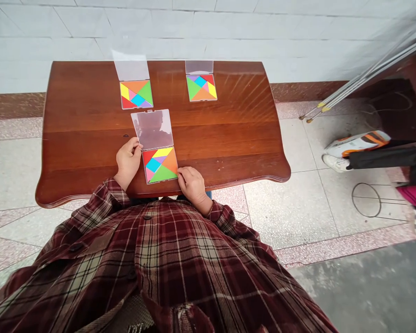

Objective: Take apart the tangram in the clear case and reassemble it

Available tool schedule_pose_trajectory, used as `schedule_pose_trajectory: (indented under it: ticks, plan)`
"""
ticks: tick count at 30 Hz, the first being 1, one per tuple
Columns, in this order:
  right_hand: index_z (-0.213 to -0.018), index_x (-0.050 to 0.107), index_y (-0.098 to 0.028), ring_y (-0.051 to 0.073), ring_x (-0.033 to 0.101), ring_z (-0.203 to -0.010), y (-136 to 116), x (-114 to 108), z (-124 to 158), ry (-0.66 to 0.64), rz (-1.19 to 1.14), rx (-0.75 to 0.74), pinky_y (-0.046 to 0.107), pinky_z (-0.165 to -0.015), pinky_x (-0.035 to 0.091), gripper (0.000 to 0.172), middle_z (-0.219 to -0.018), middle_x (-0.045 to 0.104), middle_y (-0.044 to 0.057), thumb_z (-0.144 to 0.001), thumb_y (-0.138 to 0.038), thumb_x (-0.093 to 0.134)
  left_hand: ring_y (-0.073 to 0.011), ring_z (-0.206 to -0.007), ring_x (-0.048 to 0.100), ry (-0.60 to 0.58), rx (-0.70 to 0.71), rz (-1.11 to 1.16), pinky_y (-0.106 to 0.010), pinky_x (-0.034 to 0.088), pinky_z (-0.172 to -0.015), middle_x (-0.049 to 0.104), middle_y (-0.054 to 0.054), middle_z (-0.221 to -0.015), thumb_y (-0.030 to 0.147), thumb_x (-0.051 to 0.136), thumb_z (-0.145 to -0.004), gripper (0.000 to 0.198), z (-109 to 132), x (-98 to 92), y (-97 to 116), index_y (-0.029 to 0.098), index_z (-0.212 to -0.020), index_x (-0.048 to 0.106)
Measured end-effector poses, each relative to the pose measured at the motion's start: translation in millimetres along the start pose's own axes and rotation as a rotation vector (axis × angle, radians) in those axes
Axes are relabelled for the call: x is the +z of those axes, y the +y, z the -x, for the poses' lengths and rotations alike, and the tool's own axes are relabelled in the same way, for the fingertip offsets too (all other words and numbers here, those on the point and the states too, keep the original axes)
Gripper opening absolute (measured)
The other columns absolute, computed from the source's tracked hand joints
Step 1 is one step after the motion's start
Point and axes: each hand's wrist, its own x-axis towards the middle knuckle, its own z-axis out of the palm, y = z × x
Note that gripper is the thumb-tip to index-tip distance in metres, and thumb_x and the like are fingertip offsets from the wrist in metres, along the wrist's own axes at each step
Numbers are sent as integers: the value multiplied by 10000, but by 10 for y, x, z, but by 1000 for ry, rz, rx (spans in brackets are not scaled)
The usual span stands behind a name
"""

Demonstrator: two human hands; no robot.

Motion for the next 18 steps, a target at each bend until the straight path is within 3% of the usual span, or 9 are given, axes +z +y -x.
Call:
schedule_pose_trajectory:
  ticks: [18]
  plan:
    - [-967,641,-190,195,611,-890,-10,27,-33,13,30,-54,323,-836,484,218,-939,687,81,-951,-252,432,-135,-774,596,28,-38,-37,-238,408,-682,690,20,-847,257,458,-832,219,-24,-13,-39,221,-945,643]
